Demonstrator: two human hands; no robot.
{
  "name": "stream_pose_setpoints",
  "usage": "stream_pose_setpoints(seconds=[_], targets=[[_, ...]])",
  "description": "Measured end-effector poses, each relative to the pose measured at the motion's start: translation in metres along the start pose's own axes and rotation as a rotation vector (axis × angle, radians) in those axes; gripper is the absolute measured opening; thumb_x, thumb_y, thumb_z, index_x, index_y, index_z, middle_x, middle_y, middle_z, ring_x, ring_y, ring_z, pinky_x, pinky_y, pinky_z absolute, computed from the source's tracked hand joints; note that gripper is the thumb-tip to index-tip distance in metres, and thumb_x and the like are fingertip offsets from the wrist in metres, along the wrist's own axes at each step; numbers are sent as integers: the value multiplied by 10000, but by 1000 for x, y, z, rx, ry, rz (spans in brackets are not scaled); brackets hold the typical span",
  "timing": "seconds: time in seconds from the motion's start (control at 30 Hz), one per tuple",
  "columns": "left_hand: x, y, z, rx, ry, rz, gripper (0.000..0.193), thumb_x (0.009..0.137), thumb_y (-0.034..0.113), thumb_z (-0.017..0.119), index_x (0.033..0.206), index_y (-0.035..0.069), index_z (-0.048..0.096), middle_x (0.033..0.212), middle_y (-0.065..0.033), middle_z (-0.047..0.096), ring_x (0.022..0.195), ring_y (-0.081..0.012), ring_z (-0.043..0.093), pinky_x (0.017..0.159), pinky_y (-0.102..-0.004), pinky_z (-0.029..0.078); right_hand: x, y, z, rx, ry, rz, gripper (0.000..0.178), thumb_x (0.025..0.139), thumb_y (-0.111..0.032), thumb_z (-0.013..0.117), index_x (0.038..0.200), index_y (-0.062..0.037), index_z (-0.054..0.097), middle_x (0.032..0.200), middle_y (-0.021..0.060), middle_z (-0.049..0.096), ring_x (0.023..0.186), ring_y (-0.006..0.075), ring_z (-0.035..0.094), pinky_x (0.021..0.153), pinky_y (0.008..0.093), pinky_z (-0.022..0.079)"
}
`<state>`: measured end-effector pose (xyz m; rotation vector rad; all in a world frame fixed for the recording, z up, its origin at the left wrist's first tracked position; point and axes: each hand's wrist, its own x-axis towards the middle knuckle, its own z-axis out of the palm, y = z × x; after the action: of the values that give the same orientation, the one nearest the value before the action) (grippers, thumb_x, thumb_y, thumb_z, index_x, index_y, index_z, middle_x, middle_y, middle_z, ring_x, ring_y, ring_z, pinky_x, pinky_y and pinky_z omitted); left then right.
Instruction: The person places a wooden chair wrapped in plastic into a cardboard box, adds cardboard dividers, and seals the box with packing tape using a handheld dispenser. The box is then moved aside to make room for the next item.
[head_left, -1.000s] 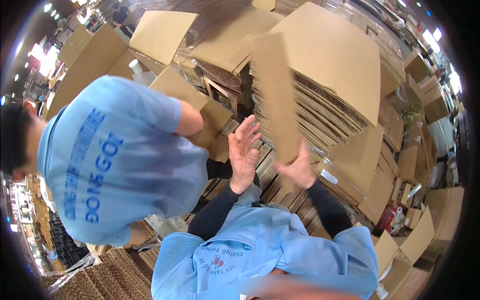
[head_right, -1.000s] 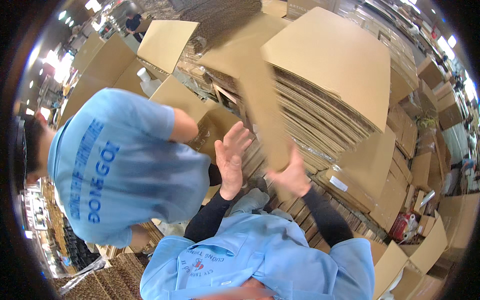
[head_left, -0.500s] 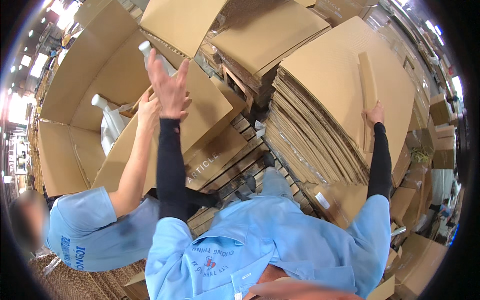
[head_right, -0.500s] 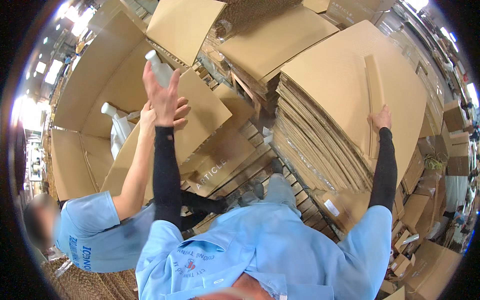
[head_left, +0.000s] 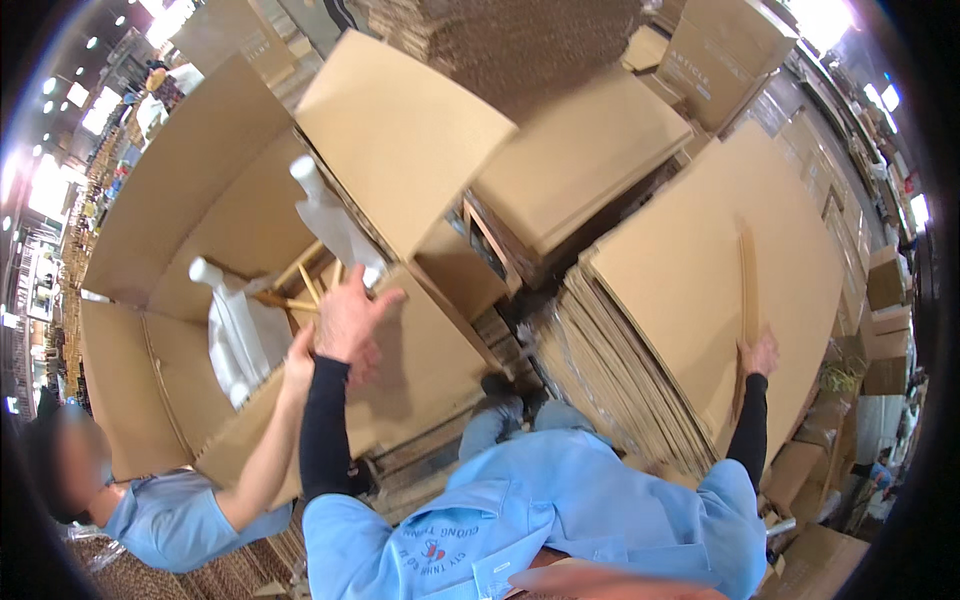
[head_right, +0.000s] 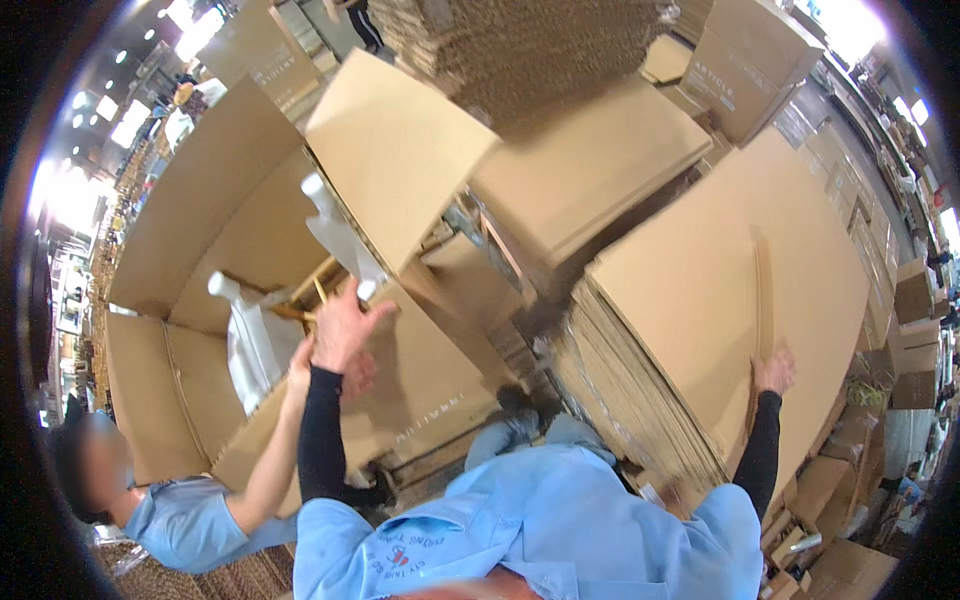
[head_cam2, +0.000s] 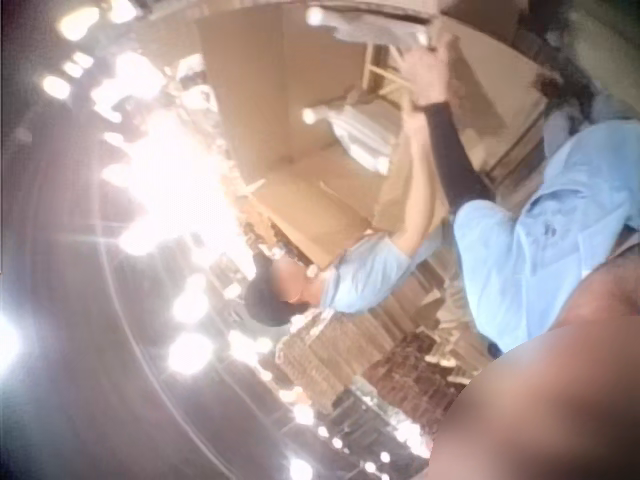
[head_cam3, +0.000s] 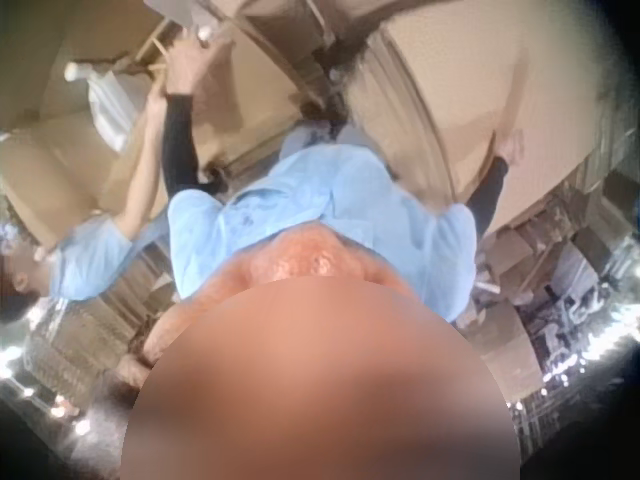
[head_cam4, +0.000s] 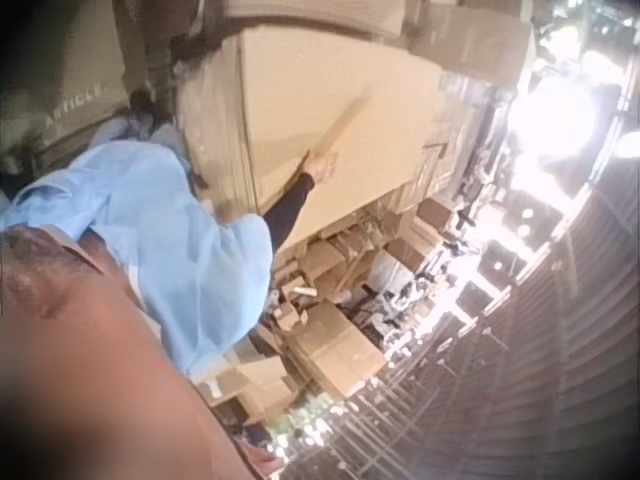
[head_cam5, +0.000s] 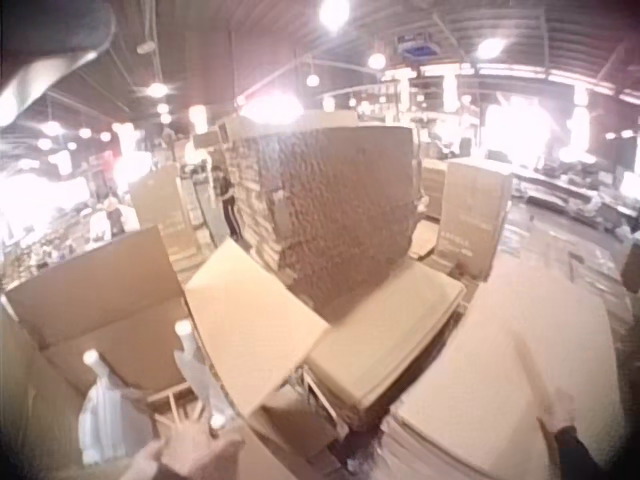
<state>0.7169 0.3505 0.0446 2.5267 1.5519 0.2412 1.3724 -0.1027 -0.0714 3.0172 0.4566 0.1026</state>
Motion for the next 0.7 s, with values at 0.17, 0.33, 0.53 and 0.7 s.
stream_pose_setpoints(seconds=[0.17,0.33,0.53,0.7], targets=[[47,42,10,-85,312,64,807,753,590,785,1211,-37,565,1580,-295,278,1460,-457,291,1152,-548,327,14,-113,-61,215,210,-21,985,846,-394,778,1596,-94,215,1568,247,342,1438,429,335,1141,588,331],[106,65,42,-32,228,398,557,734,455,782,1111,62,664,1589,-295,279,1465,-509,257,1148,-701,207,60,-344,-196,770,514,-718,846,875,-272,755,1537,11,312,1553,219,379,1451,368,326,1197,466,276],[109,61,37,75,-69,448,498,728,517,742,950,72,757,1506,-286,390,1385,-492,334,1116,-695,228,47,-662,-400,1033,847,-1304,844,848,-387,780,1490,11,401,1472,220,456,1379,354,430,1160,450,345],[116,63,18,-3,-141,386,552,799,576,688,879,36,772,1480,-267,430,1380,-463,358,1122,-672,241,-3,-878,-549,1224,1120,-1561,874,708,-407,806,1449,-80,478,1503,219,426,1418,430,322,1075,707,278]])
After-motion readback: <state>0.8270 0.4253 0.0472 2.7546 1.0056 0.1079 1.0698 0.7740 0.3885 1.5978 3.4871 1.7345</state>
